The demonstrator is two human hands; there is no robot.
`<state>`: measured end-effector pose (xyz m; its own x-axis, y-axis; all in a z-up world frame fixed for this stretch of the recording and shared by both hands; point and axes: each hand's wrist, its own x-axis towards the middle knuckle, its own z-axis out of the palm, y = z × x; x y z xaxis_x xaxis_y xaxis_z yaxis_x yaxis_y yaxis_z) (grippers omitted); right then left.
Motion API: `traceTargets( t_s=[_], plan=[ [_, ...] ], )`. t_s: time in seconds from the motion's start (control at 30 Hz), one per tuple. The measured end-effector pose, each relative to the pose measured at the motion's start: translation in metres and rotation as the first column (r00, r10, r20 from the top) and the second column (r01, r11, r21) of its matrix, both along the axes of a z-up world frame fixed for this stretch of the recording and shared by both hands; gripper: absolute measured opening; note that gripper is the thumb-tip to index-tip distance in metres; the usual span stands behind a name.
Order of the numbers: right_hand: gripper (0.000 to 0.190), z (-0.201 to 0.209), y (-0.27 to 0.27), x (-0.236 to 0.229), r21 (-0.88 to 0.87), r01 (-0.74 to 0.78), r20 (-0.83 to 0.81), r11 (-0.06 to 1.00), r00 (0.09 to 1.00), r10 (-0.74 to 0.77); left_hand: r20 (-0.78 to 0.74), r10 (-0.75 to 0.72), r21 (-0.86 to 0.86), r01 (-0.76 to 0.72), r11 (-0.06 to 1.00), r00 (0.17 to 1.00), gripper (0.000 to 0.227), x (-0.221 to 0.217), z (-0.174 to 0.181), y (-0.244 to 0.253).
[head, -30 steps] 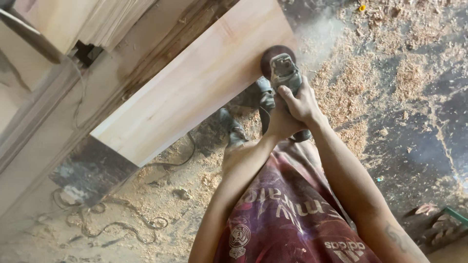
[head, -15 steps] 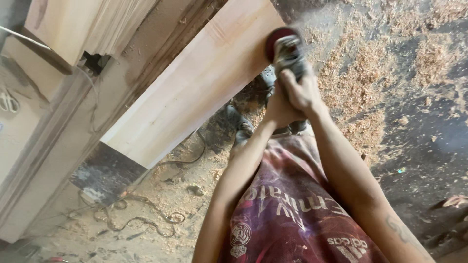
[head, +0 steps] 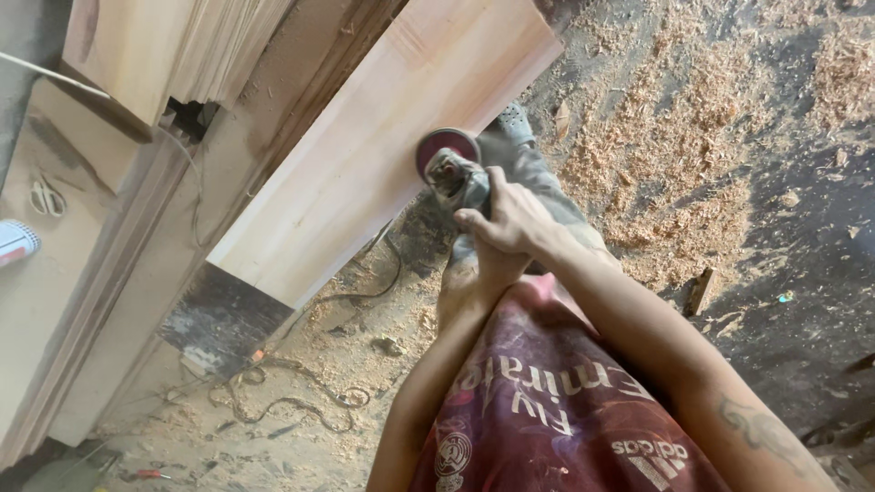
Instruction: The person sands a wooden board using a power sander, moving the tool across the surface and edges, and turns the board over to sand the other side.
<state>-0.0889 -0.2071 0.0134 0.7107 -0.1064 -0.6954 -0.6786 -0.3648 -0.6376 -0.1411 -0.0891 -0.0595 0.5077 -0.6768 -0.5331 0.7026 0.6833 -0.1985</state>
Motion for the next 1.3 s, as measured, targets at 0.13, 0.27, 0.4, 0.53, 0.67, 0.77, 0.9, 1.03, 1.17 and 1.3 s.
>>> traceTargets(
  t_s=[0.13, 0.27, 0.4, 0.53, 0.67, 0.77, 0.9, 1.03, 1.17, 1.3],
  plan=[
    [0.081, 0.000, -0.028, -0.011, -0.141, 0.028, 0.143, 0.990, 0.990, -0.007, 0.566, -0.731, 0.788, 0.010, 0.616, 0.381, 0.084, 0.000, 0.006, -0.016],
    [0.090, -0.006, -0.058, -0.013, -0.036, 0.169, 0.173, 0.985, 0.972, -0.161, 0.553, -0.726, 0.756, 0.121, 0.644, 0.409, 0.074, 0.007, 0.007, -0.050],
    [0.087, -0.011, -0.088, -0.019, -0.089, 0.226, 0.148, 0.970, 0.966, -0.212, 0.592, -0.772, 0.799, -0.046, 0.599, 0.229, 0.085, 0.025, 0.028, -0.085],
    [0.083, -0.016, -0.117, -0.024, -0.156, 0.312, 0.185, 0.937, 0.941, -0.283, 0.558, -0.818, 0.823, 0.037, 0.567, 0.138, 0.088, 0.050, 0.040, -0.121],
    [0.075, -0.022, -0.137, -0.021, -0.149, 0.448, 0.165, 0.881, 0.890, -0.425, 0.393, -0.919, 0.909, 0.157, 0.385, -0.024, 0.108, 0.079, 0.042, -0.143],
    [0.064, -0.028, -0.131, -0.015, -0.074, 0.619, 0.252, 0.782, 0.771, -0.586, 0.275, -0.946, 0.951, 0.189, 0.243, -0.169, 0.116, 0.103, 0.033, -0.146],
    [0.054, -0.025, -0.094, 0.000, -0.031, 0.614, 0.379, 0.789, 0.737, -0.559, 0.300, -0.951, 0.944, 0.167, 0.285, -0.073, 0.104, 0.109, 0.029, -0.107],
    [0.049, -0.021, -0.035, 0.021, -0.006, 0.375, 0.239, 0.927, 0.901, -0.363, 0.532, -0.805, 0.819, 0.079, 0.568, 0.263, 0.093, 0.096, 0.032, -0.040],
    [0.075, -0.018, 0.021, 0.041, -0.026, 0.158, 0.096, 0.987, 0.983, -0.155, 0.174, -0.262, 0.236, 0.218, 0.947, 0.949, 0.086, 0.092, 0.034, 0.016],
    [0.080, -0.008, 0.020, 0.049, -0.191, 0.003, 0.201, 0.982, 0.979, 0.036, 0.605, -0.650, 0.781, -0.187, 0.596, 0.459, 0.091, 0.076, 0.037, 0.014]
  ],
)
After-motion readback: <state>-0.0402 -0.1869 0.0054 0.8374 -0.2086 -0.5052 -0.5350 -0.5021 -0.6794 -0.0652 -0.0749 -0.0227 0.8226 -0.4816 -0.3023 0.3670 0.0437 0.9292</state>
